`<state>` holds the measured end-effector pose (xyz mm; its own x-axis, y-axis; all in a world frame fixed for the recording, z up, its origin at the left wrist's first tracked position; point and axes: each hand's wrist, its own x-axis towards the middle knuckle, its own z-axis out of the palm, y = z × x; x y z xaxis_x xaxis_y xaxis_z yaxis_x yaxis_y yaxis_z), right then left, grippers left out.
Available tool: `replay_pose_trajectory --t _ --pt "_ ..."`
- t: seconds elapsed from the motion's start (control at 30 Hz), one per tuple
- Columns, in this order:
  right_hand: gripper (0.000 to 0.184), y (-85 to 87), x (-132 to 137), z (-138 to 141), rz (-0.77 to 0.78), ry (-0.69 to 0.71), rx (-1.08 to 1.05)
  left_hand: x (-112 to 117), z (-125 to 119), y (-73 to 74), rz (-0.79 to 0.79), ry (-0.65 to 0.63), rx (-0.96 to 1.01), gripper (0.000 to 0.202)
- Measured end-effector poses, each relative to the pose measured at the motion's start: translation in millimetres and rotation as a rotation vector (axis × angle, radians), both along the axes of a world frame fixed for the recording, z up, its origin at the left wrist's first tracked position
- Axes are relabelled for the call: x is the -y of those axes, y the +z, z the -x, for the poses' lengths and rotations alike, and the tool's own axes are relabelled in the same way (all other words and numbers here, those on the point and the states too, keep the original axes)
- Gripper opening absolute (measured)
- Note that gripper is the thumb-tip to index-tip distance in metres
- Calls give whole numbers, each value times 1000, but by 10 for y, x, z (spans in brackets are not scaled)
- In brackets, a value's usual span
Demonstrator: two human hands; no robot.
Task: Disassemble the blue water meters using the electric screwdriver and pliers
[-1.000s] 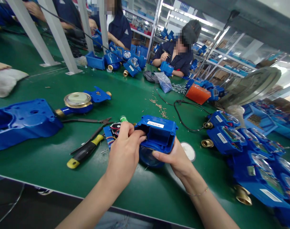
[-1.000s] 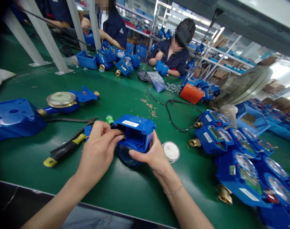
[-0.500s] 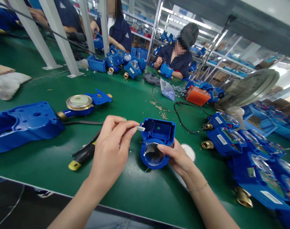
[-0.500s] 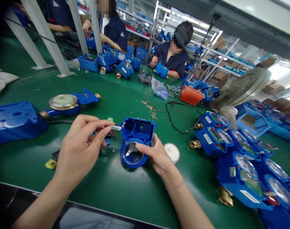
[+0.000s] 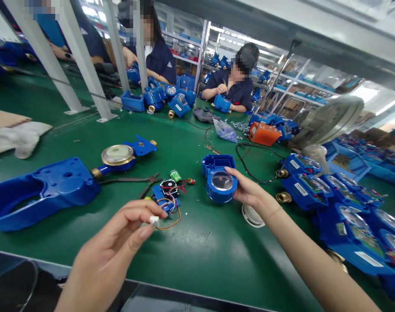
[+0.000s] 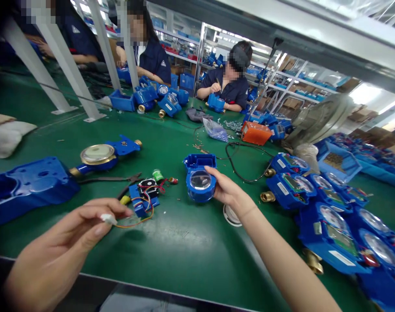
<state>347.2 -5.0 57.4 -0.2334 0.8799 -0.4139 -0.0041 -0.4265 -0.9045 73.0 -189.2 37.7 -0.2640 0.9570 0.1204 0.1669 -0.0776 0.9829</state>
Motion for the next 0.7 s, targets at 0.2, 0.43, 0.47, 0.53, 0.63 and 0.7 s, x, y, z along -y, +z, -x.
replay_pose_trajectory --t 0.2,0.43,0.47,0.53,0.63,0.7 --pt "28 -9 -364 219 -238 1 282 148 -72 61 105 -154 114 20" --pt "22 411 629 428 -887 174 527 205 30 -38 123 -61 72 23" --pt "23 413 827 517 -983 365 525 198 51 -55 98 -74 43 21" --pt "47 335 1136 719 -1024 535 482 188 59 -55 37 -69 -32 17" --pt "53 135 1301 974 -992 583 388 201 29 27 -115 -71 -200 14" --pt "29 79 1240 1050 -996 578 350 218 91 106 -237 -81 -359 19"
